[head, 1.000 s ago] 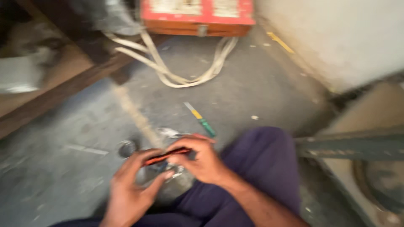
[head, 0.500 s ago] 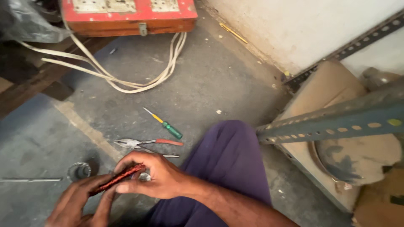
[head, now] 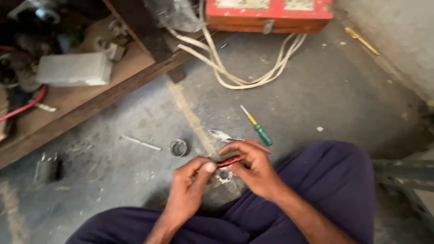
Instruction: The person sits on the floor and unwinds a copper wire coil from a blue plastic bobbin using both hands. They then use pliers to cut the wire and continue to unwind the remaining wire from the bobbin.
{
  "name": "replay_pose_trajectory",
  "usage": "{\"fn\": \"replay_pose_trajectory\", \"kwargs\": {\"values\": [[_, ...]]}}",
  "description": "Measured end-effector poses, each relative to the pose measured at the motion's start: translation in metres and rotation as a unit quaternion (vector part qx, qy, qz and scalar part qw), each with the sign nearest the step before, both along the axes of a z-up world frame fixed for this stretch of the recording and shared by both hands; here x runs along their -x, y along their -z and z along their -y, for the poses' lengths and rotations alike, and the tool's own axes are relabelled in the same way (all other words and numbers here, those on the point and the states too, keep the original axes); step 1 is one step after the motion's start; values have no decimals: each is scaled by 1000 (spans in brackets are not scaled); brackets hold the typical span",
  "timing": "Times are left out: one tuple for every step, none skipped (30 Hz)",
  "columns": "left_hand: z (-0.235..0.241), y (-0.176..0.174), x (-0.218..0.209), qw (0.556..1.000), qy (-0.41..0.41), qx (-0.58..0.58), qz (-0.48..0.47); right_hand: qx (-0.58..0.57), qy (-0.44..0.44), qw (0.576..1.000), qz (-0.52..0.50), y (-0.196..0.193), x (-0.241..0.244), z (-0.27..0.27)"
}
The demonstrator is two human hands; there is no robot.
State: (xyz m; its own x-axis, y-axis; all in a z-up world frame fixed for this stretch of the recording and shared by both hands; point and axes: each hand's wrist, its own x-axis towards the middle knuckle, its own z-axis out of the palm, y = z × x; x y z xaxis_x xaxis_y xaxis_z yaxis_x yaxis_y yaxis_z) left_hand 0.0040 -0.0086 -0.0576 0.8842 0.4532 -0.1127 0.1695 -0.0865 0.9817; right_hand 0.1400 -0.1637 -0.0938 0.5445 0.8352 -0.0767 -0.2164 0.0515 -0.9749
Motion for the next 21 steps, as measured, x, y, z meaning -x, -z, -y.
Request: {"fn": "replay_pose_trajectory", "kwargs": {"values": [[-1, 5, -2, 999, 20, 39, -7, -13, -5, 1000, 9, -3, -1, 0], [-1, 8, -3, 996, 40, 77, -13, -26, -9, 999, 17, -7, -2, -1], [-1, 11, -2, 992, 40, 114, -36, -38, -13, 999, 25, -10, -3, 0], [0, 14, -1, 986, 39, 151, -59, -28, -14, 996, 89, -13, -5, 1], [-1, 15, -1, 978, 42, 188, -81, -19, -12, 988, 153, -15, -6, 2], [-1, 15, 0, 973, 45, 210, -81, -10, -9, 976, 217, -17, -6, 4], [-1, 14, 0, 968, 50, 231, -80, -24, -17, 984, 175, -18, -7, 4], [-2, 12, 0, 963, 56, 252, -79, -38, -26, 990, 133, -18, -8, 5], [-2, 9, -1, 962, 51, 255, -78, -51, -34, 994, 92, -18, -9, 5], [-1, 6, -3, 962, 46, 258, -78, -28, -24, 995, 95, -17, -9, 6], [0, 2, -4, 962, 39, 260, -76, -7, -15, 995, 99, -15, -9, 6], [4, -2, -6, 972, 41, 226, -38, 14, -7, 995, 103, -13, -9, 6], [7, -7, -7, 981, 43, 191, -1, 1, -6, 994, 113, -12, -10, 5], [10, -13, -9, 986, 44, 154, 36, -12, -6, 992, 124, -10, -11, 4], [11, -18, -10, 995, 35, 88, 29, -25, -3, 991, 133, -9, -11, 4], [13, -24, -8, 999, 25, 22, 21, -25, -2, 992, 124, -7, -10, 3], [15, -28, -7, 999, 14, -43, 12, -23, -1, 993, 114, -5, -10, 3], [13, -32, -8, 999, 17, -38, 8, -21, 0, 994, 105, -3, -9, 3], [13, -34, -8, 999, 19, -32, 4, -26, 0, 995, 100, 0, -9, 4], [12, -35, -8, 999, 22, -25, 0, -32, 0, 995, 95, 2, -9, 4], [11, -35, -9, 1000, 22, -5, 1, -37, 1, 995, 92, 5, -10, 3]]}}
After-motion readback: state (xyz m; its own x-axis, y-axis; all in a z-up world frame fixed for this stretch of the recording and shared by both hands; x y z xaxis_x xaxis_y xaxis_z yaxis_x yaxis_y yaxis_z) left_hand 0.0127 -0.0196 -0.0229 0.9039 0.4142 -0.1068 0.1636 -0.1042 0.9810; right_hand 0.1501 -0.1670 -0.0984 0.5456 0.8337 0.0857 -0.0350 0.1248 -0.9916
